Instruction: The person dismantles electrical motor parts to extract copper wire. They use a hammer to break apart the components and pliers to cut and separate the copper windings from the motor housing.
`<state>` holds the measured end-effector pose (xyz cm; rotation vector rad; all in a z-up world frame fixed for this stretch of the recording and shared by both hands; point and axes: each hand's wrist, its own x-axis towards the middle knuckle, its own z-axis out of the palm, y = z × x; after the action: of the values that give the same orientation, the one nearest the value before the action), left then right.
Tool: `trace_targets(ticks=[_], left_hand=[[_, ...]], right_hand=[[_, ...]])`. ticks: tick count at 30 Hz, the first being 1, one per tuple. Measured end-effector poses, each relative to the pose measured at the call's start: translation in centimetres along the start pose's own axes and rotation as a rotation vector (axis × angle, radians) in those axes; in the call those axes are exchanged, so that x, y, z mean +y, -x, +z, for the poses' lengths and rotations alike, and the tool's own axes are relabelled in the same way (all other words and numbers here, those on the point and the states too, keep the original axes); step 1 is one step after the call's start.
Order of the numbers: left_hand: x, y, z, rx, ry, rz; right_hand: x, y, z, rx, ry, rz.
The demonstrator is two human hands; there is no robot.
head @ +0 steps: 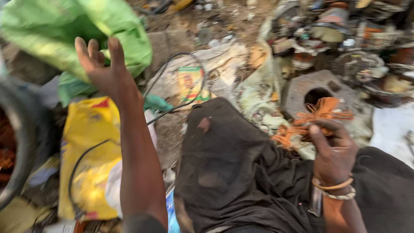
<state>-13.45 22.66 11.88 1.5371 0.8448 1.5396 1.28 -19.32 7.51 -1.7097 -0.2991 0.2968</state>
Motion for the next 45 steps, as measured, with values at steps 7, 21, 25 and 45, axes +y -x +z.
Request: trace_targets(ticks=[7, 21, 25, 45], left_hand=[[0.4, 10.0, 1.6, -0.572, -0.111, -0.334], [5.6, 27.1, 10.6, -0.934, 0.672, -1.237], [7.7, 27.8, 12.6, -0.69, 0.792, -1.335], [7.1, 34.2, 15.4, -0.666, 0.21, -0.708]], right_hand=[[0.7, -1.3, -0.5, -0.194, -0.578, 0.15], [-2.9, -1.3, -4.3, 0.02, -0.34, 0.033], [-0.8, -0.1, -4.2, -0.049, -0.178, -0.021], [4.9, 1.0, -4.5, -0.224, -1.173, 0.415]])
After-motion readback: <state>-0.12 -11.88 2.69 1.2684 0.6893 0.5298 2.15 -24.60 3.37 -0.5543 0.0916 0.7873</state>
